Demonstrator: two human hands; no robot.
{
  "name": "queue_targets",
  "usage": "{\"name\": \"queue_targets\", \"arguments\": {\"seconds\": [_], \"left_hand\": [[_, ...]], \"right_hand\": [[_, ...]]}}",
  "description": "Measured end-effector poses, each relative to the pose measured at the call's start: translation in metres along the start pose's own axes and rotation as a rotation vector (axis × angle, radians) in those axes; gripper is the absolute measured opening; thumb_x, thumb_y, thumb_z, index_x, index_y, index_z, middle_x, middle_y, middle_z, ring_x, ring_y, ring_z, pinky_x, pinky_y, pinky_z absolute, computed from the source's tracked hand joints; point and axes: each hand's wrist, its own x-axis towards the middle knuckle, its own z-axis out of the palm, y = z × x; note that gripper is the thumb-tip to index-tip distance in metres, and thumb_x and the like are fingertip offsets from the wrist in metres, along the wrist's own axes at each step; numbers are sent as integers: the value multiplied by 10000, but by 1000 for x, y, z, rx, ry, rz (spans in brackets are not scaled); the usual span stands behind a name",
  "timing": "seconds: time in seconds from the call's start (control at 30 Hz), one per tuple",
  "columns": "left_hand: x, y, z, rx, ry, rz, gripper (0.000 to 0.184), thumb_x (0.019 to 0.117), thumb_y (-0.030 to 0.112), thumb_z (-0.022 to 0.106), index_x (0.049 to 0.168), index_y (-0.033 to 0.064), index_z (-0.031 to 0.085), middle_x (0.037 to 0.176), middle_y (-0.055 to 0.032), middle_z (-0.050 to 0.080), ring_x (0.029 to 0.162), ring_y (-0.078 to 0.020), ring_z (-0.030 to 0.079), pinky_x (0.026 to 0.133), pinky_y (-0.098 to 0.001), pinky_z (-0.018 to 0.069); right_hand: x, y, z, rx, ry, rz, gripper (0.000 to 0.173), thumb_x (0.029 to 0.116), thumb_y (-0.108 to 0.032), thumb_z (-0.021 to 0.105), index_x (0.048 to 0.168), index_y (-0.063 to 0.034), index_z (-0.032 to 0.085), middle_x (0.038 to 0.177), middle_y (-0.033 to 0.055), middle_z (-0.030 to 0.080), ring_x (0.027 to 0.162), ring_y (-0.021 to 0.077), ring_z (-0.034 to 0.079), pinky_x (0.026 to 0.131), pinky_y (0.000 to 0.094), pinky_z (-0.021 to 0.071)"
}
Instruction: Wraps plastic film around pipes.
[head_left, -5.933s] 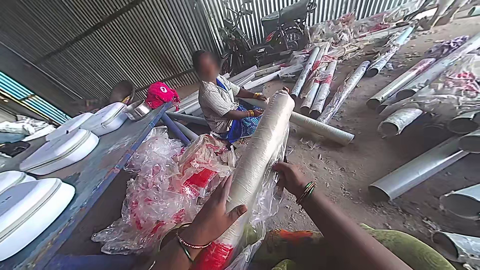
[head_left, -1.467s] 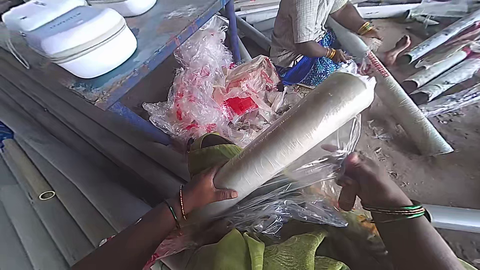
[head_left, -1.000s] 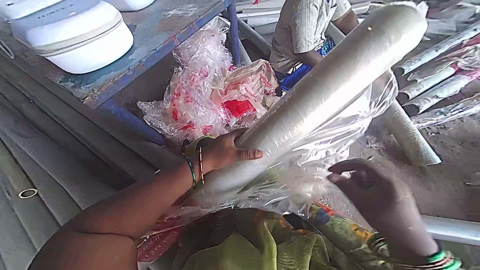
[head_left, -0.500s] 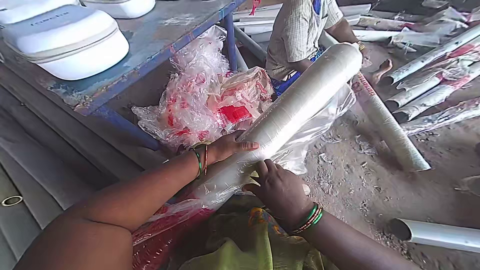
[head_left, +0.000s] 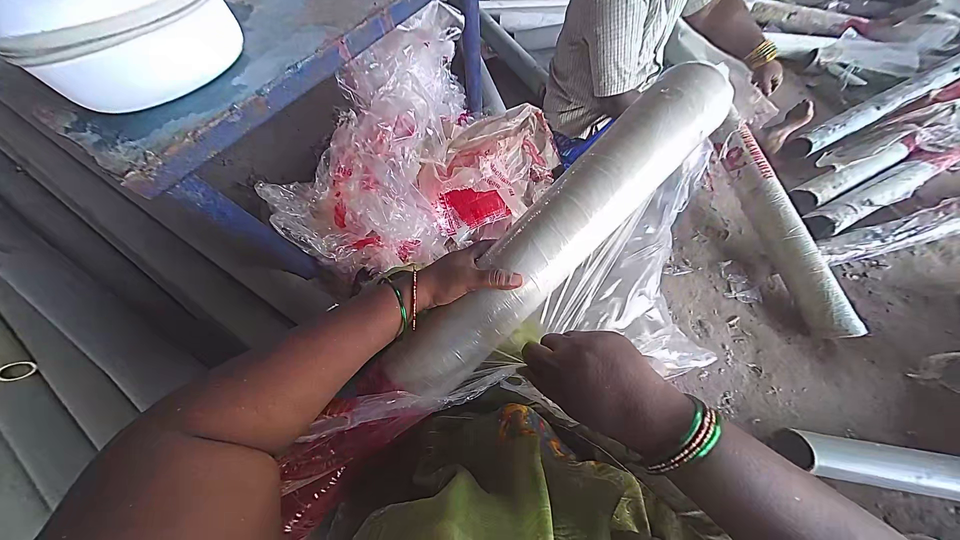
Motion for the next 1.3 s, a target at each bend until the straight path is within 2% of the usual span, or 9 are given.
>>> {"name": "queue_targets", "arguments": {"seconds": [0.37, 0.5, 0.6, 0.7, 0.8, 0.9, 1.07, 1.2, 1.3], "left_hand": [[23, -8, 11, 134, 47, -189, 714, 941, 394, 708, 1521, 123, 392, 1301, -199, 609, 1119, -285, 629, 962, -510, 505], [27, -4, 15, 152, 44, -194, 720, 942, 406, 707, 1521, 126, 383, 1311, -214, 601, 1138, -305, 622, 974, -536, 493], [21, 4, 17, 134, 55, -174, 682, 957, 370, 694, 1516, 132, 385, 1292, -200, 610, 1111, -287, 633, 956, -523, 505], [14, 7, 15, 129, 63, -131, 727, 956, 356, 684, 1553, 131, 335, 1327, -189, 596, 1129, -269, 631, 967, -504, 510], [3, 12, 15, 150, 63, -83, 727, 952, 295, 673, 1557, 111, 315, 1315, -174, 597, 1110, -228, 623, 958, -443, 510], [-5, 14, 15, 115, 35, -39, 772, 901, 318, 687, 1534, 70, 322, 1256, -104, 600, 1052, -90, 607, 927, -292, 509], [-5, 8, 18, 31, -54, 8, 1068, 693, 566, 758, 1496, 17, 317, 1165, 22, 621, 1000, 46, 615, 890, -165, 523], [-6, 4, 18, 0, -124, 9, 1088, 665, 606, 785, 1458, 9, 339, 1142, 57, 621, 997, 67, 615, 886, -142, 523], [-11, 8, 21, 33, -151, 4, 855, 855, 442, 661, 1485, -22, 317, 1177, -10, 586, 1007, 51, 578, 894, -146, 487]], "right_hand": [[-68, 16, 57, 194, 7, 224, 320, 904, -327, 695, 813, -22, 664, 753, 169, 630, 575, 343, 660, 430, 485, 498], [-79, 28, 37, 515, -99, 450, 402, 944, -411, 676, 983, -14, 724, 997, 205, 698, 790, 384, 699, 635, 588, 538], [-88, 39, 22, 683, 37, 572, 446, 970, -466, 594, 1003, -43, 733, 883, 55, 696, 664, 122, 572, 619, 351, 483], [-95, 55, 11, 839, 260, 786, 350, 988, -434, 581, 993, -105, 699, 644, -169, 486, 510, -106, 387, 500, 116, 361], [-91, 77, -2, 866, 411, 1009, 206, 1023, -244, 581, 1002, -64, 678, 619, -109, 489, 485, -42, 409, 492, 157, 383], [-79, 96, -11, 852, 418, 1123, 250, 1056, -286, 557, 1133, -72, 660, 701, -46, 517, 525, 15, 419, 529, 212, 388], [-51, 112, -3, 886, 318, 1092, 621, 1034, -416, 578, 1507, -39, 435, 1259, 187, 634, 777, 184, 572, 677, 386, 480], [-35, 107, 18, 1126, 352, 1162, 412, 1020, -360, 620, 1243, -36, 497, 717, 11, 491, 509, 52, 428, 505, 218, 408], [-41, 100, 10, 1185, 427, 1190, 283, 996, -205, 670, 1155, -40, 504, 692, -13, 494, 478, 21, 401, 471, 189, 381]]}}
